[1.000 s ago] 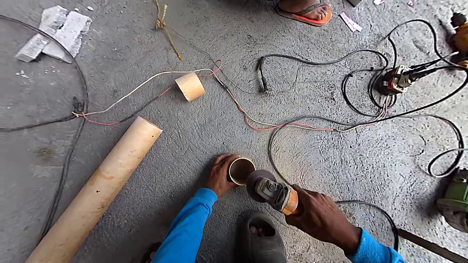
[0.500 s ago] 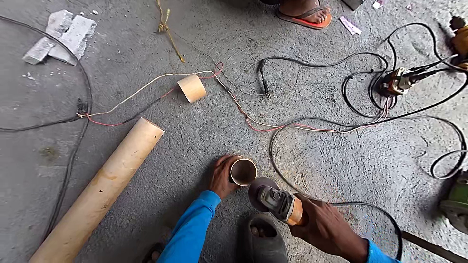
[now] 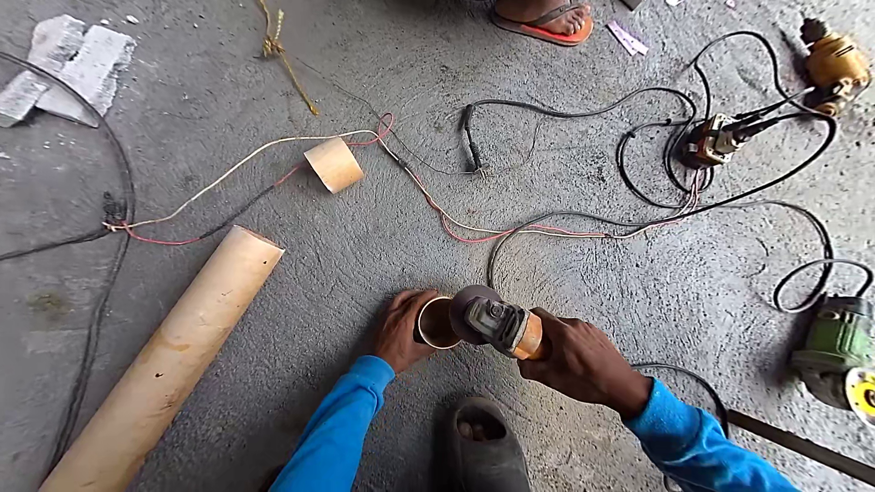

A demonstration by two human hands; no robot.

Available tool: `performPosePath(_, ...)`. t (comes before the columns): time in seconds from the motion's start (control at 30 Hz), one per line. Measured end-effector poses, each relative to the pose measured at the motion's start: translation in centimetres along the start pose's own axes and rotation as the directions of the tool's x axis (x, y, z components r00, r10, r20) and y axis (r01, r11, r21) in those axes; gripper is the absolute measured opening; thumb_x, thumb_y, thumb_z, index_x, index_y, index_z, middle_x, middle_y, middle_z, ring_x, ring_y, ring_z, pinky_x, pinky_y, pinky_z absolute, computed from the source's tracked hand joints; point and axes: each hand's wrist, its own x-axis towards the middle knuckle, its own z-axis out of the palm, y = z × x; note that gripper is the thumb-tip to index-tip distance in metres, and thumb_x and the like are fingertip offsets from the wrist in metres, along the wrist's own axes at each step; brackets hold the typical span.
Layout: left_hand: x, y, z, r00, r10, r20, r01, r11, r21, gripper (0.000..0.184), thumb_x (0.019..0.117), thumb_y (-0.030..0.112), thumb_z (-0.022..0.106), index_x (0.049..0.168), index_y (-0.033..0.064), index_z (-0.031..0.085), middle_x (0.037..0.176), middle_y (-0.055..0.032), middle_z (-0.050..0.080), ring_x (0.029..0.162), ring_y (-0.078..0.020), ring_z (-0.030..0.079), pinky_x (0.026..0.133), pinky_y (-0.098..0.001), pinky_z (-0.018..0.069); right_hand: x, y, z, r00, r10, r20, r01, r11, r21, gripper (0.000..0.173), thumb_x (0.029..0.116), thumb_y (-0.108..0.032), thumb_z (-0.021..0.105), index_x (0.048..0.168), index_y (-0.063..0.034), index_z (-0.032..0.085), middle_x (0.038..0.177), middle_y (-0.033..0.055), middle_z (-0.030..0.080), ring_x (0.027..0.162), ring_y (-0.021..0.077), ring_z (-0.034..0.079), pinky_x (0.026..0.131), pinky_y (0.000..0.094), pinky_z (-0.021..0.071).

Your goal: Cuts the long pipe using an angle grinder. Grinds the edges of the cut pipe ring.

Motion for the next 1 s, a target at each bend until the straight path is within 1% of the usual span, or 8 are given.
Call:
performPosePath(0.17,0.0,0.1,0.1,1.000,-0.012,-0.007,0.012,1.000,0.006,0.096,0.0550,0.039,0.097,0.141,0.0195,0.059,0.137,0.0060,0.065,0.137,-0.0181,0.051,0.116,-0.0422,0.0409,-0.2,0.3,0.1,0.999,-0.008,0.045,0.010,1.000,-0.026,0.058,0.0702,-0.062,0.078,0.106,-0.0189,0.065,0.078,-0.0002,0.068,0.077,0.0212,0.070,0.065,0.0488,0.0547)
performPosePath(0.23,0.0,0.0,0.2,1.000,-0.010,-0.014,0.010,1.000,0.008,0.097,0.0542,0.040,0.097,0.142,0.0206,0.059,0.137,0.0064,0.065,0.137,-0.0180,0.050,0.116,-0.0408,0.0405,-1.0,0.3,0.6,0.998,-0.007,0.063,0.009,1.000,-0.025,0.061,0.0713,-0.062,0.077,0.110,-0.0160,0.066,0.082,0.0036,0.070,0.079,0.0249,0.071,0.066,0.0513,0.0549)
performPosePath(0.37,-0.1,-0.3,0.5,1.000,-0.014,-0.028,0.015,0.999,0.035,0.094,0.0573,0.046,0.095,0.141,0.0225,0.059,0.137,0.0103,0.065,0.138,-0.0149,0.049,0.117,-0.0395,0.0396,-2.9,0.2,2.2,0.996,-0.027,0.085,0.027,1.000,-0.003,0.069,0.0719,-0.060,0.077,0.120,-0.0116,0.066,0.088,0.0096,0.072,0.082,0.0314,0.072,0.067,0.0562,0.0561)
performPosePath(0.53,-0.1,-0.2,0.5,0.998,0.011,-0.055,-0.008,0.998,0.056,0.090,0.0586,0.044,0.092,0.140,0.0196,0.061,0.135,0.0077,0.066,0.137,-0.0163,0.051,0.117,-0.0383,0.0403,-4.2,0.0,3.1,0.998,-0.064,0.024,0.064,0.998,0.030,0.069,0.0695,-0.060,0.078,0.118,-0.0117,0.067,0.086,0.0091,0.072,0.079,0.0310,0.072,0.064,0.0557,0.0563)
performPosePath(0.67,-0.4,-0.2,0.8,0.998,0.004,-0.059,-0.001,0.999,0.045,0.096,0.0562,0.047,0.095,0.141,0.0199,0.060,0.137,0.0065,0.065,0.137,-0.0159,0.051,0.117,-0.0383,0.0405,-2.0,0.1,1.6,1.000,-0.022,-0.020,0.023,0.999,0.035,0.062,0.0724,-0.061,0.077,0.113,-0.0145,0.068,0.081,0.0050,0.071,0.076,0.0260,0.071,0.064,0.0525,0.0554)
performPosePath(0.77,-0.4,-0.1,0.9,0.996,0.005,-0.084,0.002,0.997,0.081,0.093,0.0577,0.051,0.092,0.140,0.0210,0.061,0.135,0.0079,0.066,0.136,-0.0147,0.052,0.116,-0.0378,0.0411,-0.4,0.3,0.7,1.000,-0.005,-0.020,0.006,1.000,0.025,0.057,0.0718,-0.060,0.077,0.109,-0.0180,0.066,0.079,0.0007,0.069,0.076,0.0218,0.070,0.064,0.0495,0.0551)
performPosePath(0.9,-0.5,0.3,1.4,0.991,-0.010,-0.131,0.027,0.991,0.133,0.092,0.0591,0.057,0.089,0.139,0.0203,0.062,0.134,0.0056,0.067,0.135,-0.0171,0.055,0.114,-0.0413,0.0434,-1.3,0.9,1.0,1.000,-0.001,0.017,0.001,1.000,0.020,0.060,0.0721,-0.061,0.076,0.110,-0.0148,0.066,0.082,0.0048,0.070,0.080,0.0255,0.071,0.067,0.0516,0.0555)
performPosePath(1.0,-1.0,0.5,1.9,0.987,-0.028,-0.159,0.052,0.987,0.149,0.092,0.0595,0.057,0.090,0.140,0.0202,0.062,0.137,0.0048,0.066,0.134,-0.0187,0.055,0.111,-0.0459,0.0448,-3.3,1.1,2.8,0.999,0.004,0.041,-0.005,0.999,0.031,0.068,0.0708,-0.061,0.077,0.116,-0.0115,0.067,0.085,0.0092,0.072,0.081,0.0309,0.072,0.067,0.0562,0.0563)
